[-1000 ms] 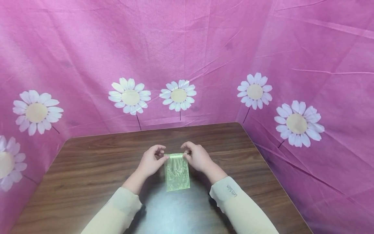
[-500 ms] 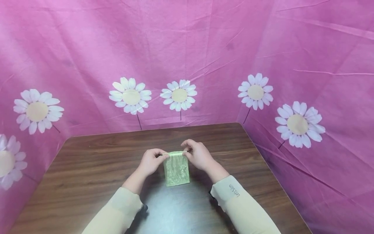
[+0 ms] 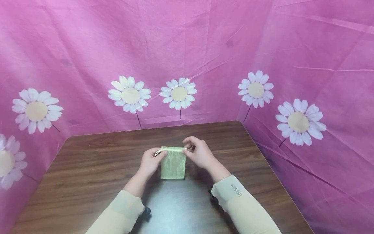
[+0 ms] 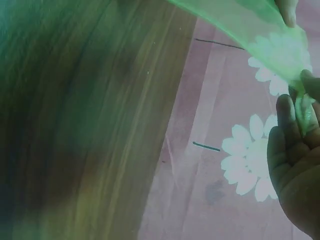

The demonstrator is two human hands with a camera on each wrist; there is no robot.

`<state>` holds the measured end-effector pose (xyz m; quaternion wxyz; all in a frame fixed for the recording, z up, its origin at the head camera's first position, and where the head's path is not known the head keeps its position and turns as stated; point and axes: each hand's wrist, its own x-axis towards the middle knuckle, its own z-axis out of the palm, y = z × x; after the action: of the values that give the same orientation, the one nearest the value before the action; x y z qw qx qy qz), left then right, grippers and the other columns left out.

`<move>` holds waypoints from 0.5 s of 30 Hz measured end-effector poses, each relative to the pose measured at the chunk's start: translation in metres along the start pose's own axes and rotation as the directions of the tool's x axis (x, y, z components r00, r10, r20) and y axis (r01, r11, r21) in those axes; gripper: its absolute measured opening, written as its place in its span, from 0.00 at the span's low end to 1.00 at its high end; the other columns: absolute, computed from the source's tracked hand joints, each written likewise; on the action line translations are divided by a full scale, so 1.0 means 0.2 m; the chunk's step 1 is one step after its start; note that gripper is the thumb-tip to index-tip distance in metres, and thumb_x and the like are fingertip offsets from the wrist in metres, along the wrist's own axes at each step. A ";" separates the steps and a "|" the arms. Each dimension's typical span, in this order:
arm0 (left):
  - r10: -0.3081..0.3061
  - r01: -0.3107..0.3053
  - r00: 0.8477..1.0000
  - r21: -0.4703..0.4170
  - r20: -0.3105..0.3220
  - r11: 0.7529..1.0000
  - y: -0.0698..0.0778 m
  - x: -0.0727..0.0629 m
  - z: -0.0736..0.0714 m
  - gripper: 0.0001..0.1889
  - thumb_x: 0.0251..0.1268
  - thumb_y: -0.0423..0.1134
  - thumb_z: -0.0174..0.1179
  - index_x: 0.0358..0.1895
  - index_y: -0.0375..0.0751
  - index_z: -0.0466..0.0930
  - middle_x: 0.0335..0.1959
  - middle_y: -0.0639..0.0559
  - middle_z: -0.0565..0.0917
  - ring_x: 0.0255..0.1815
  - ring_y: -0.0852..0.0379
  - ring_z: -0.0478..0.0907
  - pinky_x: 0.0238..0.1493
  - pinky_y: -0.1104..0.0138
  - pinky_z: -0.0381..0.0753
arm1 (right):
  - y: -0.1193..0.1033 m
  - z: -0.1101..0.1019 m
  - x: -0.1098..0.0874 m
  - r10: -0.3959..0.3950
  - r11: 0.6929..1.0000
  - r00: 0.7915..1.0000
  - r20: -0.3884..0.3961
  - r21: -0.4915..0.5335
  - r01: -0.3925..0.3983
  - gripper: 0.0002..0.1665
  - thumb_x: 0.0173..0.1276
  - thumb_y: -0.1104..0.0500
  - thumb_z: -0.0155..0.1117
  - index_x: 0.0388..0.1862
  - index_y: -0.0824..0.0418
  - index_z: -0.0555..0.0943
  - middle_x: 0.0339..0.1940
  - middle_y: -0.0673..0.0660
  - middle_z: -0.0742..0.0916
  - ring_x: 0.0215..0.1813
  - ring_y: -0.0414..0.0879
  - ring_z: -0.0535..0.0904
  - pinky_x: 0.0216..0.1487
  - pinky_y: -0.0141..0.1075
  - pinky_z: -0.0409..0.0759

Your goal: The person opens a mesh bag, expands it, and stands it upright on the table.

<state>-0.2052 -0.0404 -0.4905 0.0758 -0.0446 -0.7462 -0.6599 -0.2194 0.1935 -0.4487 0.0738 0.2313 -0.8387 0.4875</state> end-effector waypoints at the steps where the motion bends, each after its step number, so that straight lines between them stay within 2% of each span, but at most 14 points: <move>1: 0.009 -0.009 1.000 -0.012 -0.018 1.000 0.01 0.00 0.00 0.07 0.65 0.30 0.71 0.40 0.26 0.90 0.30 0.47 0.88 0.31 0.62 0.77 0.37 0.71 0.78 | 0.01 0.00 0.00 0.023 0.997 1.000 -0.007 0.070 -0.023 0.23 0.62 0.71 0.78 0.54 0.69 0.80 0.35 0.54 0.90 0.34 0.41 0.83 0.37 0.33 0.83; 3: 0.018 -0.020 0.999 -0.039 -0.042 0.999 0.03 0.00 0.00 0.07 0.65 0.29 0.72 0.39 0.26 0.89 0.28 0.50 0.86 0.30 0.62 0.75 0.36 0.72 0.76 | 0.03 0.01 0.00 0.070 0.974 0.997 -0.017 0.218 -0.065 0.28 0.61 0.73 0.77 0.59 0.74 0.77 0.37 0.58 0.89 0.36 0.41 0.83 0.39 0.31 0.83; 5: 0.016 -0.019 0.998 -0.058 -0.054 0.998 0.06 0.01 -0.01 0.07 0.64 0.29 0.72 0.38 0.26 0.89 0.26 0.53 0.84 0.30 0.62 0.74 0.35 0.71 0.76 | 0.05 0.02 -0.01 0.108 0.932 0.994 -0.015 0.351 -0.096 0.30 0.62 0.76 0.74 0.61 0.78 0.73 0.38 0.62 0.89 0.38 0.40 0.84 0.42 0.29 0.84; 7: 0.014 -0.018 0.998 -0.070 -0.059 0.997 0.07 0.01 -0.01 0.07 0.65 0.29 0.71 0.38 0.25 0.88 0.26 0.54 0.84 0.30 0.61 0.74 0.36 0.71 0.76 | 0.06 0.03 -0.02 0.131 0.896 0.991 -0.005 0.429 -0.116 0.29 0.64 0.76 0.71 0.62 0.81 0.71 0.38 0.61 0.88 0.40 0.39 0.85 0.44 0.29 0.84; 9: 0.010 -0.015 0.998 -0.070 -0.063 0.997 0.09 0.02 -0.01 0.07 0.65 0.29 0.71 0.38 0.25 0.88 0.26 0.53 0.84 0.30 0.61 0.75 0.36 0.70 0.76 | 0.06 0.04 -0.02 0.151 0.879 0.989 0.004 0.458 -0.136 0.26 0.66 0.76 0.68 0.61 0.82 0.71 0.37 0.58 0.89 0.40 0.38 0.85 0.44 0.29 0.84; 12: 0.007 -0.011 0.998 -0.066 -0.065 0.998 0.10 0.02 -0.01 0.08 0.65 0.29 0.71 0.39 0.24 0.88 0.28 0.51 0.86 0.31 0.61 0.75 0.37 0.70 0.77 | 0.06 0.05 -0.03 0.175 0.883 0.985 0.000 0.442 -0.157 0.18 0.69 0.75 0.67 0.54 0.83 0.76 0.35 0.53 0.89 0.39 0.37 0.85 0.43 0.28 0.83; 15: -0.003 -0.003 0.998 -0.083 -0.065 0.997 0.10 0.02 -0.01 0.08 0.65 0.29 0.71 0.40 0.24 0.88 0.29 0.51 0.87 0.32 0.61 0.76 0.38 0.71 0.77 | 0.06 0.06 -0.03 0.174 0.915 0.984 -0.036 0.375 -0.148 0.10 0.70 0.74 0.67 0.46 0.82 0.81 0.36 0.57 0.90 0.38 0.36 0.84 0.42 0.28 0.82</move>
<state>-0.2049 -0.0393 -0.4693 0.0982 -0.0261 -0.7152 -0.6915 -0.2191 0.1900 -0.4659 0.0170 0.1543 -0.7447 0.6491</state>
